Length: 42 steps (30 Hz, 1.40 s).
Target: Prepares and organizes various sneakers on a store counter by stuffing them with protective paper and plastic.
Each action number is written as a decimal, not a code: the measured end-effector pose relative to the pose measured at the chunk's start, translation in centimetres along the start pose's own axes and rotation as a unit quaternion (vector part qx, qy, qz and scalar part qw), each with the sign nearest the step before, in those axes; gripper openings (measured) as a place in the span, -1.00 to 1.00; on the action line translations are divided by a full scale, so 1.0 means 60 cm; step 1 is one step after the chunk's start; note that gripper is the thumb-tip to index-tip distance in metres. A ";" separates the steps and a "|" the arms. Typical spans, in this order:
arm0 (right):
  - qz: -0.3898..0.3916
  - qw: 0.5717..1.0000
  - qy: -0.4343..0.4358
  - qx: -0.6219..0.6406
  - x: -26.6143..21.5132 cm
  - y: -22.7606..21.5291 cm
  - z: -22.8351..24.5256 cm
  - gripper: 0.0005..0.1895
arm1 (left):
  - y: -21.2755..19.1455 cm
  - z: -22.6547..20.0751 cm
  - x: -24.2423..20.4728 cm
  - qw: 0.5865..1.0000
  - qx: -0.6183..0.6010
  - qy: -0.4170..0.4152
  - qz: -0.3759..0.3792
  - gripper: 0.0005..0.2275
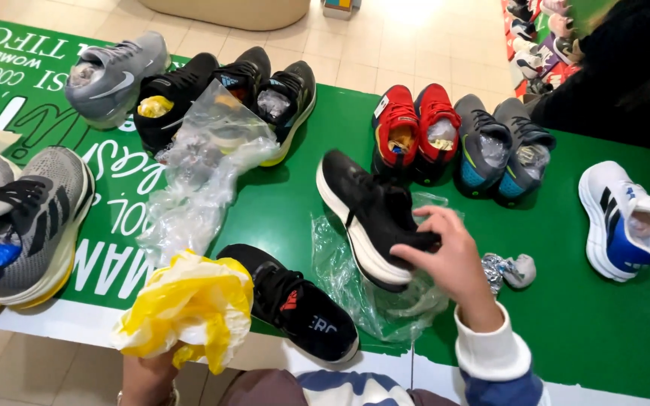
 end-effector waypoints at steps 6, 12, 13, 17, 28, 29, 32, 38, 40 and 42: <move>-0.106 0.987 -0.044 -0.115 0.074 0.069 0.119 -0.48 | 0.009 -0.042 -0.003 0.999 0.034 0.025 0.025 -0.43; -0.029 0.988 -0.108 -0.107 0.056 0.165 0.084 -0.23 | -0.013 -0.078 0.114 0.993 0.073 0.058 0.070 -0.43; -0.030 0.990 -0.129 -0.049 0.041 0.140 0.089 -0.05 | -0.027 -0.077 0.115 0.992 0.079 0.065 0.072 -0.42; 0.100 0.968 -0.015 -0.232 -0.033 0.120 -0.054 0.32 | 0.026 -0.087 0.130 0.989 0.100 0.090 0.063 -0.42; -0.027 0.933 -0.057 0.354 -0.087 -0.112 -0.018 -0.82 | 0.368 -0.094 0.175 0.973 0.159 0.167 0.016 -0.41; -0.027 0.933 -0.059 0.353 -0.074 -0.122 0.042 -0.82 | 0.406 -0.095 0.189 0.971 0.164 0.176 0.014 -0.41; -0.031 0.901 -0.331 0.280 -0.074 -0.123 0.211 -0.52 | 0.529 -0.075 0.182 0.965 0.175 0.194 0.016 -0.41; -0.048 0.944 -0.288 0.151 -0.084 0.000 0.118 -0.27 | 0.585 -0.105 0.161 0.908 0.307 0.119 0.258 -0.37; 0.000 0.833 0.094 0.545 -0.082 0.053 -0.001 -0.44 | 0.577 -0.130 0.151 0.817 0.370 0.159 0.413 -0.27; 0.016 0.813 0.089 0.575 -0.090 0.057 0.007 -0.44 | 0.571 -0.131 0.161 0.863 0.340 0.202 0.312 -0.16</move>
Point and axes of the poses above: each hand's wrist, its own x-axis towards the middle knuckle, its own y-axis out of the palm, z = x × y, the point moved 5 cm from there along x, towards the middle knuckle, and after that the axes turned 12 degrees about -x, right-handed, at the moved point
